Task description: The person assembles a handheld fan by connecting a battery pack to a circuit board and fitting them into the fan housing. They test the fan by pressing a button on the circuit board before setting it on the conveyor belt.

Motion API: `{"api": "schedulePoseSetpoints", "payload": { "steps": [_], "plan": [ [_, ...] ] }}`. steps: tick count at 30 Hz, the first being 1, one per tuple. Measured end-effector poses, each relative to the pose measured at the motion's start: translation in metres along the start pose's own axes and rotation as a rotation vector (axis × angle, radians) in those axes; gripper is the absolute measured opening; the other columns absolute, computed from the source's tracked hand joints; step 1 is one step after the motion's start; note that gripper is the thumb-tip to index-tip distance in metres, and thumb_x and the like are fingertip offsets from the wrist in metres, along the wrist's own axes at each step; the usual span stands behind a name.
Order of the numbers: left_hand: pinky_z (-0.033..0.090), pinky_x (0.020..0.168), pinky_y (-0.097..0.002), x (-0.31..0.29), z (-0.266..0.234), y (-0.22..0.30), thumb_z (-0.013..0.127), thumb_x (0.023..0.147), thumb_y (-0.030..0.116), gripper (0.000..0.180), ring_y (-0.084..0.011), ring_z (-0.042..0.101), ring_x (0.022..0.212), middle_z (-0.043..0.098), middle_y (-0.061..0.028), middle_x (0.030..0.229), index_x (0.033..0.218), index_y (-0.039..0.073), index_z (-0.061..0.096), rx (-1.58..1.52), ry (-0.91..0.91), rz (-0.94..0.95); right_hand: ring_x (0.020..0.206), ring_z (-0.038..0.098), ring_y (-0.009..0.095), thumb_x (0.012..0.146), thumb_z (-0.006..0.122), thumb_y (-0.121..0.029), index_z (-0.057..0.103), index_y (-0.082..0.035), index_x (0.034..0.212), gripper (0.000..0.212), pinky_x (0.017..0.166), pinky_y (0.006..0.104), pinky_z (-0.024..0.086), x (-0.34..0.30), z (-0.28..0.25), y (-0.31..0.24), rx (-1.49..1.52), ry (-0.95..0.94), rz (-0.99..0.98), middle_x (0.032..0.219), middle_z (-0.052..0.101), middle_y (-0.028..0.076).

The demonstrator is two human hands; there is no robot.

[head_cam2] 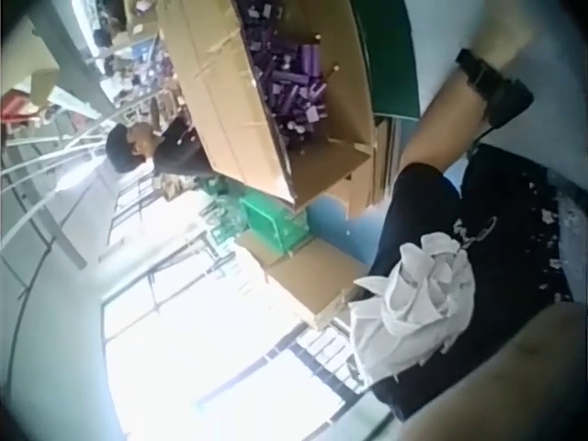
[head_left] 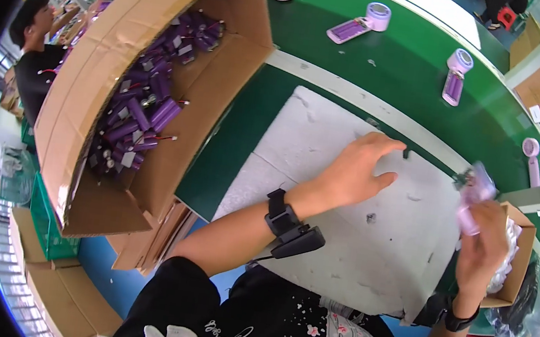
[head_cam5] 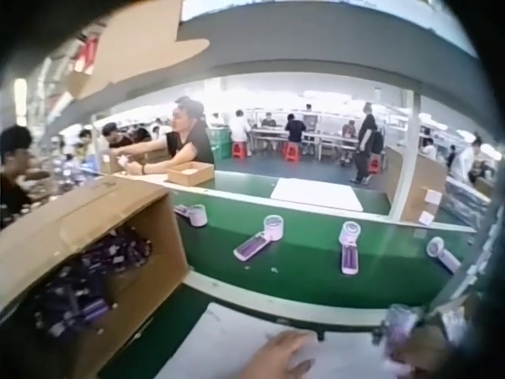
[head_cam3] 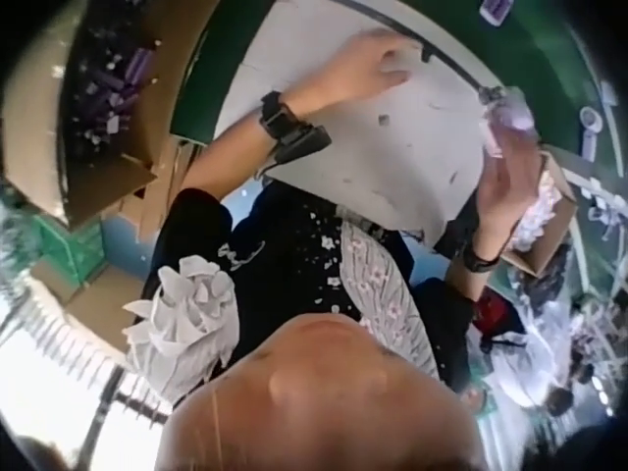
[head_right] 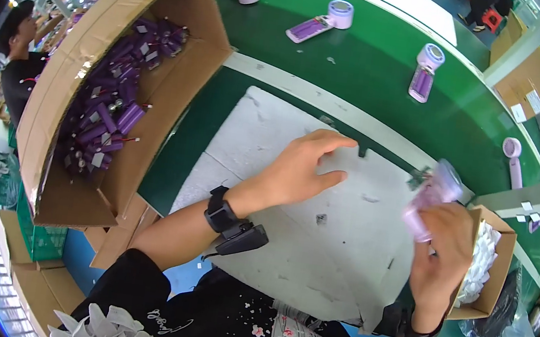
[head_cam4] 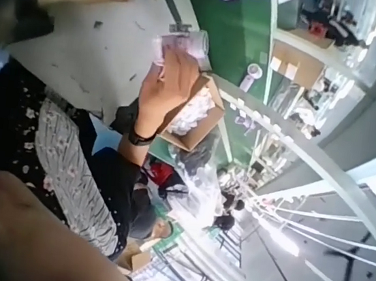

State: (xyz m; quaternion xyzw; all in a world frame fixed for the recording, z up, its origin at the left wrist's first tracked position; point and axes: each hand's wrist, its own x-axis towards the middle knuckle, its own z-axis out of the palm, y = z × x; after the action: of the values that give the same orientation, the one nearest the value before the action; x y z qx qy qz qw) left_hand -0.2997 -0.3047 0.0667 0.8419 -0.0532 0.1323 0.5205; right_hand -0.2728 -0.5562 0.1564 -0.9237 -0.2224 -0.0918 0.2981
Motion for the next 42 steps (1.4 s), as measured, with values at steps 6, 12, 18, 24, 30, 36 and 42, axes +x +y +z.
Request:
{"api": "schedulePoseSetpoints", "payload": {
  "steps": [6, 12, 18, 24, 30, 36, 42],
  "plan": [
    [0.051, 0.077, -0.0330, 0.014, -0.009, -0.014, 0.073, 0.082, 0.012, 0.045, -0.0233, 0.060, 0.091, 0.061, -0.0113, 0.122, 0.125, 0.009, 0.061, 0.037, 0.155, 0.009, 0.103, 0.062, 0.035, 0.065, 0.073, 0.011, 0.064, 0.000, 0.083, 0.023, 0.087, 0.0403, 0.051, -0.007, 0.039, 0.020, 0.118, -0.321, -0.470, 0.096, 0.066, 0.014],
    [0.051, 0.084, -0.0388, 0.006, -0.101, -0.003, 0.072, 0.079, 0.004, 0.039, -0.0339, 0.064, 0.096, 0.066, -0.0176, 0.113, 0.117, 0.006, 0.066, 0.587, 0.544, 0.046, 0.104, 0.061, 0.035, 0.068, 0.075, 0.006, 0.064, -0.002, 0.083, 0.020, 0.087, 0.0397, 0.051, -0.010, 0.045, 0.039, 0.337, -0.395, -0.386, 0.094, 0.066, 0.013],
    [0.042, 0.102, -0.0442, -0.091, -0.239, -0.052, 0.067, 0.074, 0.005, 0.047, -0.0357, 0.060, 0.112, 0.067, -0.0155, 0.115, 0.121, 0.012, 0.066, 1.132, 0.585, -0.606, 0.101, 0.062, 0.032, 0.070, 0.075, 0.004, 0.064, -0.003, 0.083, 0.019, 0.088, 0.0385, 0.050, -0.015, 0.068, 0.034, 0.480, -0.323, -0.307, 0.089, 0.067, 0.010],
    [0.038, 0.106, -0.0440, -0.112, -0.253, -0.061, 0.070, 0.074, 0.005, 0.052, -0.0375, 0.055, 0.118, 0.064, -0.0175, 0.121, 0.125, 0.014, 0.064, 1.169, 0.438, -0.712, 0.100, 0.062, 0.031, 0.073, 0.074, 0.003, 0.064, -0.003, 0.083, 0.016, 0.087, 0.0388, 0.050, -0.015, 0.072, 0.037, 0.497, -0.313, -0.360, 0.087, 0.067, 0.009],
    [0.047, 0.099, -0.0423, -0.119, -0.268, -0.066, 0.077, 0.065, 0.002, 0.052, -0.0365, 0.059, 0.114, 0.066, -0.0195, 0.118, 0.116, 0.010, 0.069, 1.102, 0.398, -0.679, 0.100, 0.063, 0.031, 0.073, 0.074, 0.003, 0.065, -0.003, 0.083, 0.015, 0.087, 0.0396, 0.051, -0.017, 0.073, 0.034, 0.509, -0.289, -0.344, 0.086, 0.067, 0.008],
    [0.054, 0.076, -0.0330, -0.099, -0.259, -0.017, 0.079, 0.068, 0.000, 0.032, -0.0258, 0.068, 0.075, 0.072, -0.0120, 0.088, 0.100, 0.002, 0.073, 1.007, 0.640, -0.516, 0.102, 0.063, 0.031, 0.078, 0.073, -0.001, 0.065, -0.002, 0.087, 0.012, 0.088, 0.0400, 0.051, -0.008, 0.074, 0.028, 0.478, 0.002, -0.422, 0.093, 0.067, 0.011],
    [0.054, 0.078, -0.0300, -0.045, -0.146, 0.078, 0.077, 0.073, -0.001, 0.031, -0.0230, 0.069, 0.088, 0.072, -0.0120, 0.101, 0.103, 0.003, 0.072, 0.711, 0.584, 0.018, 0.092, 0.067, 0.025, 0.092, 0.066, -0.015, 0.062, -0.001, 0.103, 0.019, 0.079, 0.0358, 0.054, -0.023, 0.062, 0.027, 1.113, -0.293, 0.021, 0.100, 0.067, 0.013]
  ]
}}
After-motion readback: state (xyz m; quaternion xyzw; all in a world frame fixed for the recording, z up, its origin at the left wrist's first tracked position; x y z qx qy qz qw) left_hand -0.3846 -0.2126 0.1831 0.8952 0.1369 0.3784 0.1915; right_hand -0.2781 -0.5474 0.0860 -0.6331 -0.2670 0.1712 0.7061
